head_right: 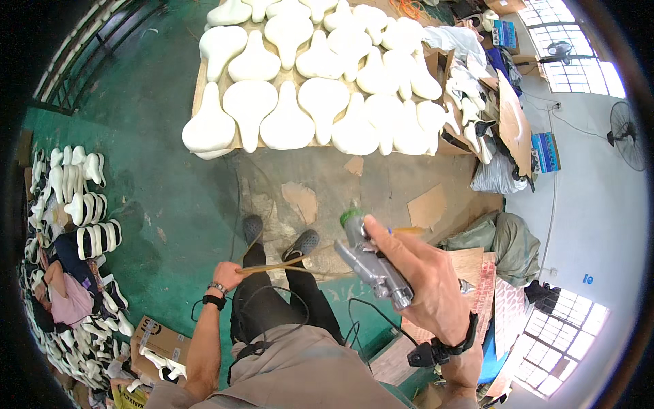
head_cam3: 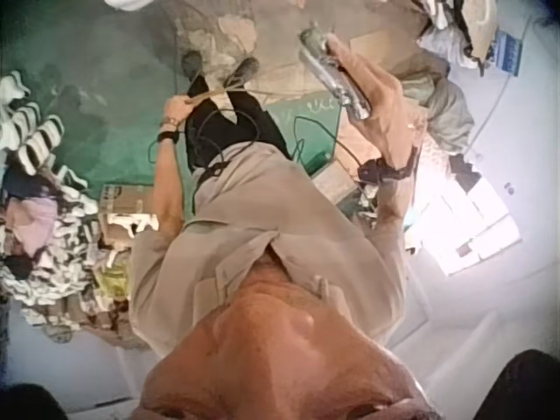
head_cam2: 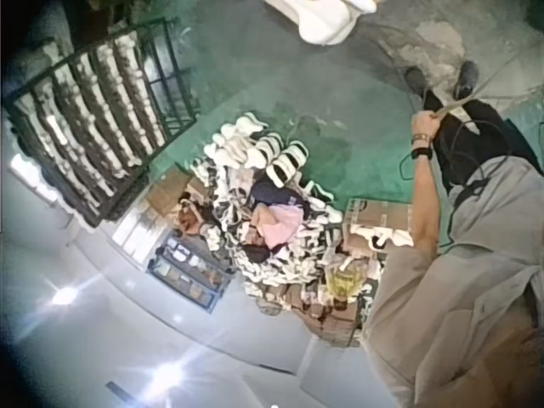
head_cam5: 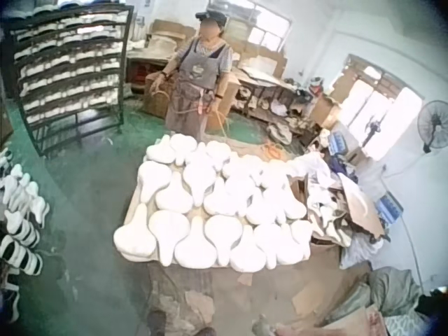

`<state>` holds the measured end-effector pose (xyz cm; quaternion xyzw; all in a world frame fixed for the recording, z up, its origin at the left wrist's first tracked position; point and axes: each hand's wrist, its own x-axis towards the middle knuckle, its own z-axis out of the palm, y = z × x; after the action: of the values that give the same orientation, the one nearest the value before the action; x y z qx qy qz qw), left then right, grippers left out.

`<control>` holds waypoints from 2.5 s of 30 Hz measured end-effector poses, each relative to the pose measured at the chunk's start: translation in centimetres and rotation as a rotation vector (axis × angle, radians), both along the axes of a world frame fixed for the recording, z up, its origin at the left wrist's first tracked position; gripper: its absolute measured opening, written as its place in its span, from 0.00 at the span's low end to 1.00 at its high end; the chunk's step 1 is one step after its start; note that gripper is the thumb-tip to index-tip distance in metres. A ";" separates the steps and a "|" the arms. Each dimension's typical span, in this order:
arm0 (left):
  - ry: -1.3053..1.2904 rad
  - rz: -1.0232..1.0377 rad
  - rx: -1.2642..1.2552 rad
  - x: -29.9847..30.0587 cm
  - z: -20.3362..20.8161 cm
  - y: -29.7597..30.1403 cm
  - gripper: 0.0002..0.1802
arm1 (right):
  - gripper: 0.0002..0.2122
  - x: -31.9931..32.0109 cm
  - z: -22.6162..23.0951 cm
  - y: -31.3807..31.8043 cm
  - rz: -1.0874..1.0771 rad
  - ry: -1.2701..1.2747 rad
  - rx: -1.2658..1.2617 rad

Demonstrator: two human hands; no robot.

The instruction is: The person applies a substance to bicycle saddles using a spray gun, then organizes the treated saddles onto industrial racks.

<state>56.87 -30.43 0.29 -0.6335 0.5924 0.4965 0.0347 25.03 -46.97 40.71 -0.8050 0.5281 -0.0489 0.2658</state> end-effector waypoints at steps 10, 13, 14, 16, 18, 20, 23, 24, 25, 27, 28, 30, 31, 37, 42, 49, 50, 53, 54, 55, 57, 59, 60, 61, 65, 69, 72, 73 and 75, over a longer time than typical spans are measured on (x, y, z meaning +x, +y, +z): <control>-0.057 -0.027 -0.002 0.9 1.1 0.8 0.24 | 0.36 4.2 0.6 -0.3 -0.014 0.026 0.022; -0.045 -0.016 -0.024 1.8 1.3 1.4 0.24 | 0.37 5.4 0.7 -0.5 0.035 -0.042 0.053; -0.035 0.009 -0.066 2.2 1.2 1.7 0.26 | 0.36 5.6 0.6 -0.7 0.135 0.010 0.086; -0.029 0.039 -0.109 3.1 0.9 2.3 0.28 | 0.35 6.3 0.4 -0.9 0.269 0.078 0.144; -0.053 0.030 -0.040 3.4 2.0 2.0 0.27 | 0.34 6.3 -0.3 -1.2 0.237 0.074 0.086; -0.045 0.028 -0.033 3.9 2.5 2.1 0.29 | 0.34 6.6 -0.5 -1.6 0.206 0.068 0.030; -0.080 0.017 0.101 6.0 4.7 3.2 0.34 | 0.34 7.1 -0.1 -2.3 0.224 0.066 0.032; -0.122 0.011 0.228 7.0 6.1 3.6 0.36 | 0.35 7.4 0.0 -2.4 0.246 0.081 0.087; -0.168 0.038 0.259 8.0 7.9 4.0 0.36 | 0.35 7.6 -0.2 -2.4 0.247 0.080 0.088; -0.211 0.072 0.292 9.9 12.1 4.5 0.35 | 0.35 8.2 -0.6 -2.5 0.195 -0.006 0.007; -0.238 0.115 0.321 10.7 14.2 4.1 0.35 | 0.35 8.2 -0.8 -2.7 0.148 -0.031 -0.013; -0.273 0.176 0.355 12.0 16.4 4.5 0.34 | 0.35 8.9 -0.8 -2.8 0.143 -0.026 -0.009; -0.271 0.199 0.314 12.4 16.8 4.7 0.33 | 0.35 9.2 -0.8 -2.8 0.128 -0.015 -0.007; -0.311 0.204 0.230 12.1 12.1 5.6 0.32 | 0.37 11.0 -1.0 -2.5 0.231 0.119 0.159; -0.293 0.206 0.229 12.3 8.2 6.0 0.32 | 0.35 14.4 -1.8 -3.5 0.161 -0.098 -0.064; -0.261 0.228 0.257 13.7 7.2 5.6 0.30 | 0.34 16.9 -1.6 -3.6 0.311 0.043 0.085; -0.253 0.248 0.233 13.9 7.0 5.5 0.30 | 0.34 17.1 -2.0 -3.9 0.315 0.044 0.085; -0.253 0.221 0.218 13.9 6.5 5.5 0.30 | 0.34 17.1 -2.6 -4.4 0.237 -0.023 -0.046; -0.255 0.225 0.219 13.9 6.2 5.7 0.30 | 0.34 17.1 -2.3 -4.3 0.281 -0.009 0.005; -0.250 0.207 0.197 13.9 5.7 5.9 0.30 | 0.34 17.2 -1.9 -4.3 0.325 0.004 0.055; -0.240 0.182 0.174 13.7 5.5 5.6 0.30 | 0.34 17.4 -1.4 -3.9 0.349 0.028 0.077; -0.228 0.193 0.206 13.5 5.5 5.0 0.29 | 0.34 17.6 -1.4 -3.6 0.267 -0.068 0.062; -0.229 0.191 0.206 13.4 5.5 4.8 0.29 | 0.34 17.6 -1.0 -3.6 0.266 -0.069 0.061; -0.223 0.197 0.218 13.3 5.3 4.7 0.29 | 0.34 17.6 -0.5 -3.6 0.268 -0.026 0.121; -0.234 0.167 0.237 13.0 5.5 3.5 0.29 | 0.35 16.0 -1.1 -3.3 0.295 -0.053 0.076; -0.258 0.112 0.248 12.4 5.2 2.1 0.28 | 0.35 13.6 -0.6 -3.6 0.303 -0.005 0.141; -0.264 0.076 0.167 11.6 4.0 1.7 0.26 | 0.35 11.2 -0.9 -3.7 0.257 -0.080 0.126; -0.241 0.122 0.158 11.3 3.7 1.4 0.24 | 0.35 10.0 -1.0 -3.7 0.222 -0.080 0.162; -0.234 0.156 0.126 10.3 2.1 0.6 0.23 | 0.35 7.2 -1.4 -4.1 0.175 -0.096 0.178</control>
<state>67.21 -29.87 2.38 -0.7275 0.5010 0.4569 0.1046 32.23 -51.11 39.29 -0.8179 0.4450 -0.0168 0.3644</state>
